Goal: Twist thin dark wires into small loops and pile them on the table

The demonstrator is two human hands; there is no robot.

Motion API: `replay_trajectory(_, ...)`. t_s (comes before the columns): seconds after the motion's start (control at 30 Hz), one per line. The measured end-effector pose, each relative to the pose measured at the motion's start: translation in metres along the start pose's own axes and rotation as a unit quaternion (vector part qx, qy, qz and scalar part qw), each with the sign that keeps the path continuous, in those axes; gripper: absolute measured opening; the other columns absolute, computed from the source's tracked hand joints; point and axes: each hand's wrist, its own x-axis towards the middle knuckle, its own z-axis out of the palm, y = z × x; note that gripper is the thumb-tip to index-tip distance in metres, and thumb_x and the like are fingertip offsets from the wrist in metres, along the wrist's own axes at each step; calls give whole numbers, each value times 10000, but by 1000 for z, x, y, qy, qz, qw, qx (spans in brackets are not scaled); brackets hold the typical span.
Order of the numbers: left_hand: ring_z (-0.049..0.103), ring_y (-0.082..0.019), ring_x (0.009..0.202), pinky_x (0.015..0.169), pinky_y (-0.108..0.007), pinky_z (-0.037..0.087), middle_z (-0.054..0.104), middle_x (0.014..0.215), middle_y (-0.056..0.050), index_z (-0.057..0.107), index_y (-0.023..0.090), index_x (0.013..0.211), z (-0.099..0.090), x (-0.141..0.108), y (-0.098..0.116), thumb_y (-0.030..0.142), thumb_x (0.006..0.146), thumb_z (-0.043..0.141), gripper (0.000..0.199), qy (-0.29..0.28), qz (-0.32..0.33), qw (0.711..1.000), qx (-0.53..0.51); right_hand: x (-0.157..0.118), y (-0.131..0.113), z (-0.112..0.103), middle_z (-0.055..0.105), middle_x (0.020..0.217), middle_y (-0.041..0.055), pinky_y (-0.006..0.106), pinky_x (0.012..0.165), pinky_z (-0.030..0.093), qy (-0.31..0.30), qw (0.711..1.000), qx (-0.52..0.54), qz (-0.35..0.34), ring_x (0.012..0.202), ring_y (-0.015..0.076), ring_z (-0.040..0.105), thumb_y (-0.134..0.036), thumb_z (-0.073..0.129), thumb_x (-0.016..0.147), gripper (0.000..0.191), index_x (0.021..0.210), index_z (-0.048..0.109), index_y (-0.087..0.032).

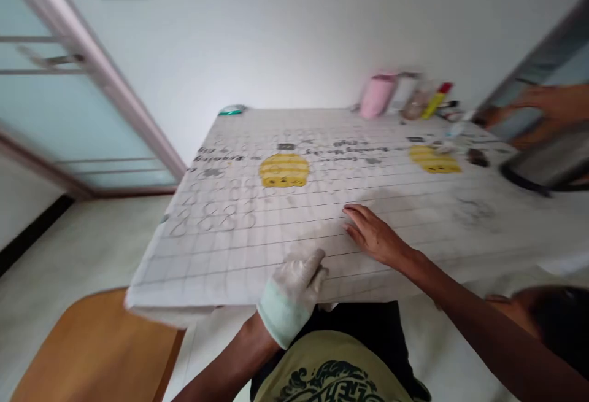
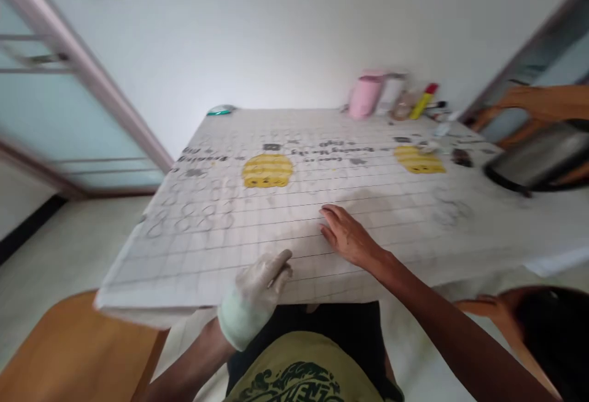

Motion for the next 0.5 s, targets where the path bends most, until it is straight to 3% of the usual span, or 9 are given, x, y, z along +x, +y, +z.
replay_trajectory(0.13, 741, -175, 847, 793, -265, 573, 796, 966, -23, 682, 253, 1327, 22, 42, 18, 291, 1060, 499, 326, -102, 51, 993, 38, -24, 35, -46, 602, 1413, 144, 521, 1115, 534, 27, 999, -19, 32, 1338, 297, 586, -360, 443, 1080, 387, 1448, 519, -266)
replay_trajectory(0.3, 756, -220, 957, 811, -289, 568, 802, 1021, -44, 711, 246, 1301, 69, 95, 48, 325, 1025, 536, 336, -257, 38, 962, 81, -32, 106, -107, 703, 1220, 145, 473, 966, 576, 98, 987, -46, 115, 1111, 298, 690, -305, 486, 1027, 292, 1256, 644, -214)
replay_trajectory(0.43, 745, -241, 978, 843, -331, 561, 784, 1009, -68, 691, 228, 1317, 112, 146, 63, 338, 1049, 465, 367, -296, 26, 952, 76, -33, 167, -128, 749, 990, 95, 354, 759, 545, 206, 954, -35, 213, 856, 235, 697, -311, 502, 1002, 216, 1030, 689, -206)
replay_trajectory(0.5, 739, -247, 952, 817, -335, 563, 773, 973, -78, 692, 216, 1292, 135, 169, 64, 339, 1046, 449, 367, -309, 23, 947, 82, -28, 193, -132, 739, 866, 66, 325, 703, 490, 203, 953, -46, 219, 766, 211, 662, -306, 508, 990, 209, 917, 679, -210)
